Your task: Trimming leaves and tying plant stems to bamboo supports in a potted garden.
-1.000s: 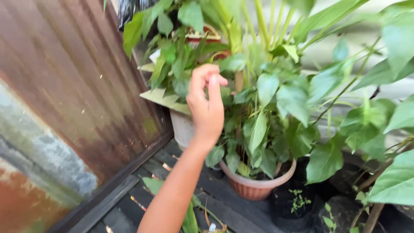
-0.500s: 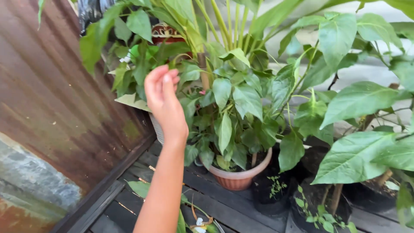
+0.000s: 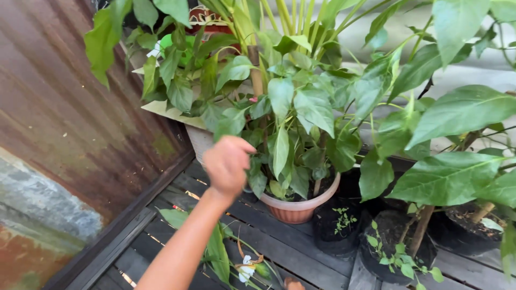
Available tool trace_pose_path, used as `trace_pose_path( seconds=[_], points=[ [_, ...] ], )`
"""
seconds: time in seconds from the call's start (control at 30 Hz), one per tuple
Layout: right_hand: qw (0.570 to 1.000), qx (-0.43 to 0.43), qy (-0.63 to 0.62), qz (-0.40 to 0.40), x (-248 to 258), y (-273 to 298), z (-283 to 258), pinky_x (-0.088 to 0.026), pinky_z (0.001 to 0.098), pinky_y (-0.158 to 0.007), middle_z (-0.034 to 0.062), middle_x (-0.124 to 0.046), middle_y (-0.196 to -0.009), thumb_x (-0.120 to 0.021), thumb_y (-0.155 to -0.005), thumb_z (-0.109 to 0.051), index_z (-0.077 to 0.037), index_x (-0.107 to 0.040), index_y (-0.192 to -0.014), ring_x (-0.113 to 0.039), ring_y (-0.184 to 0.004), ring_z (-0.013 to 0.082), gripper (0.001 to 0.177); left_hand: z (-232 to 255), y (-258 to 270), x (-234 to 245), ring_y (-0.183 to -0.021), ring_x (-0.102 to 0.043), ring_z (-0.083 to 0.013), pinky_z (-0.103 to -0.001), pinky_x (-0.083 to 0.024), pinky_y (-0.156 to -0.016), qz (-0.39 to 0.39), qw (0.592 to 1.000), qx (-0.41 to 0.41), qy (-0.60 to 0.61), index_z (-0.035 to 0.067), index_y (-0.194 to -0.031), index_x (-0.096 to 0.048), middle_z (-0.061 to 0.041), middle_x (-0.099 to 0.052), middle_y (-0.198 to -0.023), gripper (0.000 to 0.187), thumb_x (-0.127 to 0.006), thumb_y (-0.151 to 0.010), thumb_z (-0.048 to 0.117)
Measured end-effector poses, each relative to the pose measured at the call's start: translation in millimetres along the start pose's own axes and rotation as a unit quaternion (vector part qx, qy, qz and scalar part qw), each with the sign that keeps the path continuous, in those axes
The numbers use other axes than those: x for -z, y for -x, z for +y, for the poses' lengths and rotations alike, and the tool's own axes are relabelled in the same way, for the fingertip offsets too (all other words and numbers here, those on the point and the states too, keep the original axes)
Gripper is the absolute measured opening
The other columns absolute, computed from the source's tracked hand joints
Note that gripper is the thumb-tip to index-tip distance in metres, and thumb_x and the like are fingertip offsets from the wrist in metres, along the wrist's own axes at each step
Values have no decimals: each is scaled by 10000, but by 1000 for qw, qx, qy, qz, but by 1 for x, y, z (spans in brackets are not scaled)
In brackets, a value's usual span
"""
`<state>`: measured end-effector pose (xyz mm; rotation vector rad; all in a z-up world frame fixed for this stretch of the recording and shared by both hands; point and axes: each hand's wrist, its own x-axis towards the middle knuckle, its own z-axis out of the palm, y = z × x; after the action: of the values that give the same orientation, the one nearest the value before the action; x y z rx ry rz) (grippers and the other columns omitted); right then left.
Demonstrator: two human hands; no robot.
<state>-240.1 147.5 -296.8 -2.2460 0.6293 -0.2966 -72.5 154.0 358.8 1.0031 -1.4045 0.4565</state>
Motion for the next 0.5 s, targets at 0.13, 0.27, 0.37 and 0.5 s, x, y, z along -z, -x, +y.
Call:
trace_pose_path(
  seconds=[0.13,0.27,0.37,0.5],
  points=[
    [1000,5,5,-15,61,-45,-2,-520,455,-821,165,-681,-986,-874,-615,-151,-116,-632,-998,-652,-935,373,454,72,-16,-28,-644,-590,-246,-379,-469,-623,-166,954,-248,2,103,-892,-658,-47,-624,-736,112,-616,-981,158],
    [994,-66,-30,-86,209,-24,-165,-551,402,-864,132,-695,-972,-828,-703,-145,-106,-640,-1022,-687,-976,309,372,81,7,-86,-927,-644,-248,-315,-545,-843,-225,969,-45,87,44,-1095,-622,-94,-640,-1007,108,-578,-1104,142],
    [993,-41,-8,-111,275,-12,-231,-519,420,-885,146,-677,-1019,-811,-738,-124,-92,-625,-1072,-646,-1022,322,384,42,6,-129,-906,-631,-193,-295,-525,-863,-134,975,100,145,17,-1027,-623,-107,-616,-964,175,-517,-1123,118],
    [983,36,84,-160,335,2,-282,-511,440,-915,165,-684,-1071,-770,-750,-99,-52,-609,-1087,-634,-1083,351,377,-15,-7,-168,-934,-608,-191,-336,-513,-816,-78,944,204,248,8,-1167,-613,-106,-617,-1064,195,-516,-1058,138]
  ],
)
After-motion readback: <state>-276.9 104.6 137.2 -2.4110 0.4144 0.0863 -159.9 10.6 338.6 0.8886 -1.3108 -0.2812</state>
